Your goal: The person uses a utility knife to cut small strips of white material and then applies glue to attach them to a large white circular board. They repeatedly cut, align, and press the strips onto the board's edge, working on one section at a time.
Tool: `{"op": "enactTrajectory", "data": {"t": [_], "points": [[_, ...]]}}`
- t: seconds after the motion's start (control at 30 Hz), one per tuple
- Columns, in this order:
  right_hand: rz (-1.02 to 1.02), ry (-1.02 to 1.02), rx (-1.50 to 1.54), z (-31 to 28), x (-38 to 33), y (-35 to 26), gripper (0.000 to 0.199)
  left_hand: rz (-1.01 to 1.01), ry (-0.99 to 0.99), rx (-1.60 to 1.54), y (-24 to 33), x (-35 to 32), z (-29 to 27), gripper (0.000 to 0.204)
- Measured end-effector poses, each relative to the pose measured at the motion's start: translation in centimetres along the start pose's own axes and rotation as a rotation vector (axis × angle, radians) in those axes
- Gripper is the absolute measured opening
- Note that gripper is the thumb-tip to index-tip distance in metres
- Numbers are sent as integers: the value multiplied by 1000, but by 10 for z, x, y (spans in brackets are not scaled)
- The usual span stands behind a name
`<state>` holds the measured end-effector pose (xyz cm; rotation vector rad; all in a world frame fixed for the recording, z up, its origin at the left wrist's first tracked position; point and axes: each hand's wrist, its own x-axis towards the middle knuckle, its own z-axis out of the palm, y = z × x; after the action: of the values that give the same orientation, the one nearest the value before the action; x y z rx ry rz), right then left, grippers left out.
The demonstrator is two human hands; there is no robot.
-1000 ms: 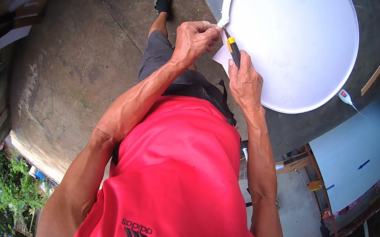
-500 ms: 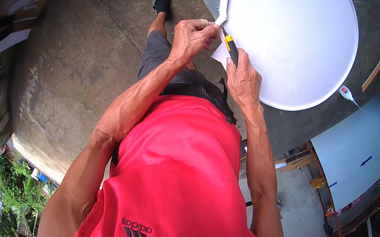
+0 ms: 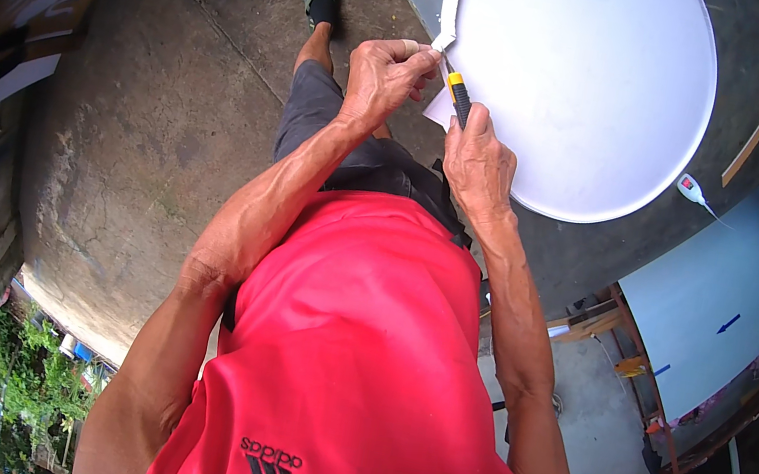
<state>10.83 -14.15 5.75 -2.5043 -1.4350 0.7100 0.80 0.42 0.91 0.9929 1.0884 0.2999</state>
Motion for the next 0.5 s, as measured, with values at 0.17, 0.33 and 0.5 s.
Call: {"op": "enactTrajectory", "data": {"t": [0.17, 0.33, 0.5], "points": [[-29, -4, -34, -3, 1, -1, 25, -4, 12, -6, -1, -1, -1, 27], [-10, -18, -55, -2, 1, -1, 24, -12, 21, 12, 3, -5, 4, 28], [-15, -10, -56, 0, 1, -1, 24, -13, 30, 21, 2, -4, 4, 28]]}}
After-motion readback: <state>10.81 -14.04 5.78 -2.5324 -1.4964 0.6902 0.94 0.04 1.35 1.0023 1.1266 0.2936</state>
